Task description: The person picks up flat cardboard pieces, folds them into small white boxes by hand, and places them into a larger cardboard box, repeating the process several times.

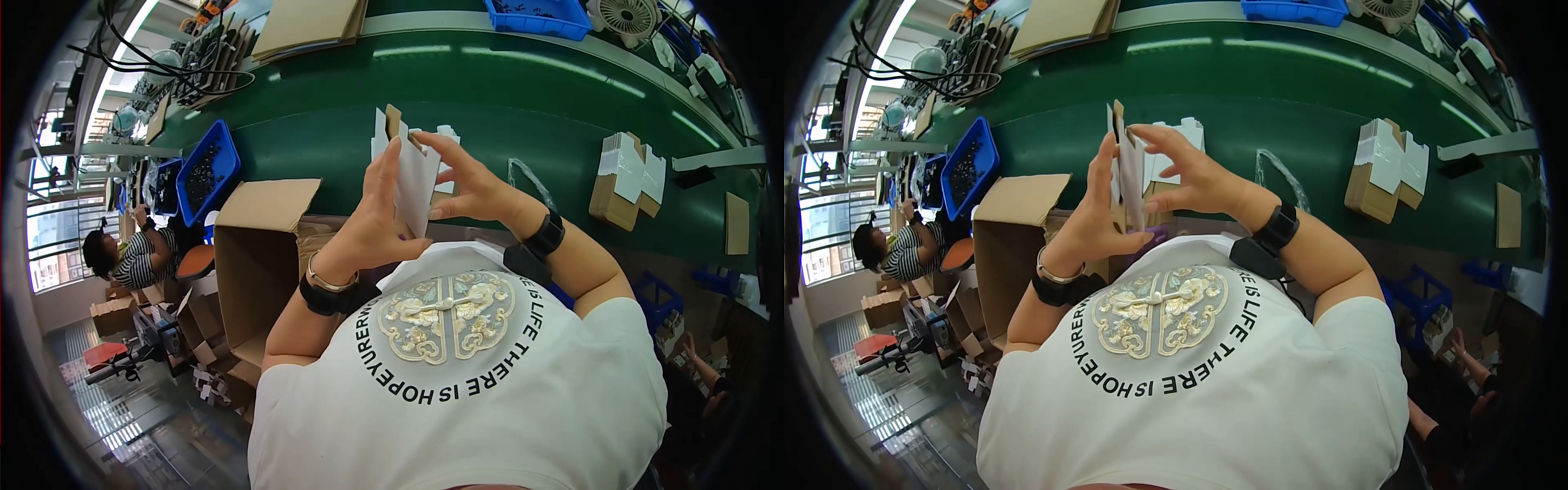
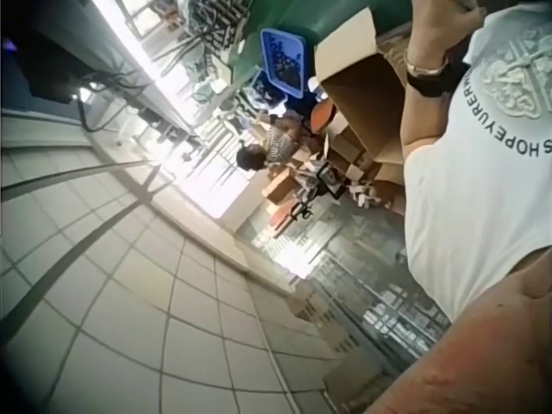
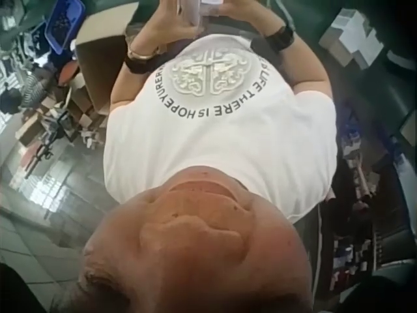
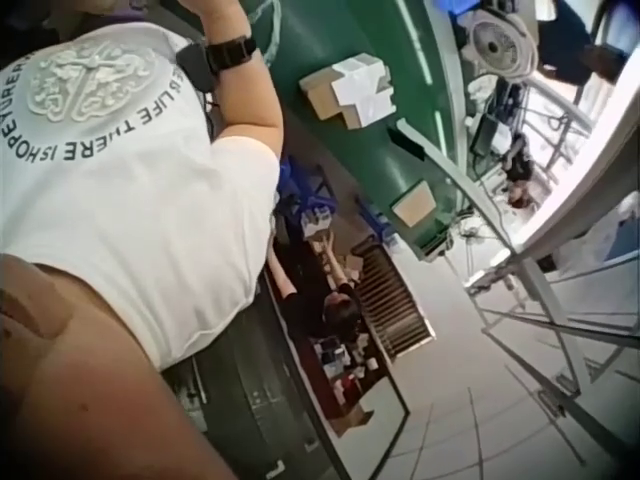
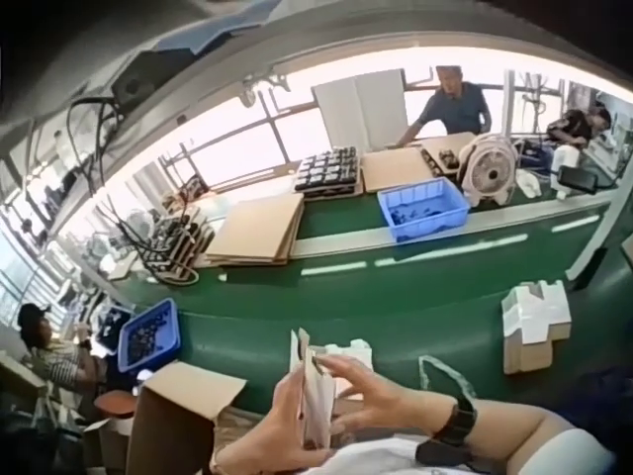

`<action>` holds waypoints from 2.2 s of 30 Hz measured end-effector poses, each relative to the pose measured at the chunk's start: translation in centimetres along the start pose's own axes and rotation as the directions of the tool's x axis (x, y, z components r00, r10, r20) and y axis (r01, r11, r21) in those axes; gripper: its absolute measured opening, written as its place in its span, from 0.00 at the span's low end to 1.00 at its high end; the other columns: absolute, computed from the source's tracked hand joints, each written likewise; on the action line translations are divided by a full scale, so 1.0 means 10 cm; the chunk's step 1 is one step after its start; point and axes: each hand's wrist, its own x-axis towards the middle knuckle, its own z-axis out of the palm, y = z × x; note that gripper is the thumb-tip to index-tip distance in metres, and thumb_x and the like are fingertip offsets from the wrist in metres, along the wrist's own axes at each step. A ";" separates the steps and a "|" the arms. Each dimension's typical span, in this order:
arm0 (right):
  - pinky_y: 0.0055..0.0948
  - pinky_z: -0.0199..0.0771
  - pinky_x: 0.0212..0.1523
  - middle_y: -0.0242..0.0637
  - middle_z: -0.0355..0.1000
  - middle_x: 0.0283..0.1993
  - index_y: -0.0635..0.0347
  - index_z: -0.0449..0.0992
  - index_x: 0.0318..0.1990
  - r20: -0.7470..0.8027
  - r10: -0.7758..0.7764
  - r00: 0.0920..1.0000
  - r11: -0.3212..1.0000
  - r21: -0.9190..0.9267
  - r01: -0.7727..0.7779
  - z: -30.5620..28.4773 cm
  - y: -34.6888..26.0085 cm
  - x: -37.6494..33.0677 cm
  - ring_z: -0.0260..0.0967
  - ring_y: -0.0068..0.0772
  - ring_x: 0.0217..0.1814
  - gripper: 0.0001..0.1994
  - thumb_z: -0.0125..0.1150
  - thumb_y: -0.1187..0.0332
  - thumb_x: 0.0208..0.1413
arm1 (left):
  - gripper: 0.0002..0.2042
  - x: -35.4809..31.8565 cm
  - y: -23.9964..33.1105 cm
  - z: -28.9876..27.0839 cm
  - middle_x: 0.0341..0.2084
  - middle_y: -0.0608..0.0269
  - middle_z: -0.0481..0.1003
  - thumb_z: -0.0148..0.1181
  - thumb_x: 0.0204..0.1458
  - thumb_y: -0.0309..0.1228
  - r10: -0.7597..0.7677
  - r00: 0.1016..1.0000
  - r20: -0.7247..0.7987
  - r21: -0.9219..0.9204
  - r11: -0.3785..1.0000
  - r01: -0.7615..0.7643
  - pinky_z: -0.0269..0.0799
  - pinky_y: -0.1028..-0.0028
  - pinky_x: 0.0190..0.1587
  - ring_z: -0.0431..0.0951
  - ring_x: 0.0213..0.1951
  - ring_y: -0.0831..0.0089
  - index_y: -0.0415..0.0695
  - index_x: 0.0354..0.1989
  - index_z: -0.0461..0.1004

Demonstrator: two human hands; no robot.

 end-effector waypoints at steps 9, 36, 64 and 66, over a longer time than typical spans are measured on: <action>0.43 0.63 0.59 0.43 0.42 0.70 0.45 0.46 0.68 0.121 -0.125 0.985 0.979 -0.144 0.142 0.07 -0.13 0.08 0.45 0.48 0.70 0.55 0.77 0.49 0.31 | 0.66 -0.11 0.10 -0.03 0.61 0.48 0.49 0.79 0.23 0.31 0.000 0.997 -0.072 -0.166 0.986 -0.012 0.57 0.56 0.60 0.55 0.61 0.52 0.45 0.68 0.29; 0.32 0.62 0.56 0.40 0.59 0.55 0.55 0.55 0.49 0.035 -0.178 0.983 0.911 -0.371 0.178 -0.15 -0.30 -0.17 0.59 0.29 0.55 0.36 0.76 0.67 0.35 | 0.60 -0.38 -0.09 -0.30 0.56 0.51 0.52 0.78 0.28 0.42 -0.195 0.950 -0.244 -0.437 0.897 0.071 0.57 0.62 0.56 0.59 0.54 0.60 0.46 0.67 0.38; 0.27 0.64 0.56 0.37 0.67 0.52 0.64 0.62 0.57 0.173 0.315 0.933 0.788 0.500 -0.359 0.22 -0.12 -0.09 0.65 0.26 0.53 0.28 0.66 0.68 0.49 | 0.20 -0.23 0.03 -0.46 0.49 0.49 0.65 0.53 0.46 0.23 0.016 0.989 0.146 -0.086 0.996 -0.003 0.61 0.69 0.55 0.64 0.54 0.60 0.41 0.51 0.67; 0.27 0.64 0.56 0.36 0.67 0.51 0.63 0.63 0.56 0.195 0.340 0.920 0.776 0.495 -0.391 0.22 -0.16 -0.09 0.65 0.26 0.53 0.27 0.67 0.69 0.49 | 0.23 -0.21 -0.08 -0.68 0.51 0.52 0.64 0.52 0.50 0.24 0.039 0.917 0.397 -0.351 0.929 0.113 0.60 0.71 0.56 0.64 0.53 0.64 0.42 0.57 0.65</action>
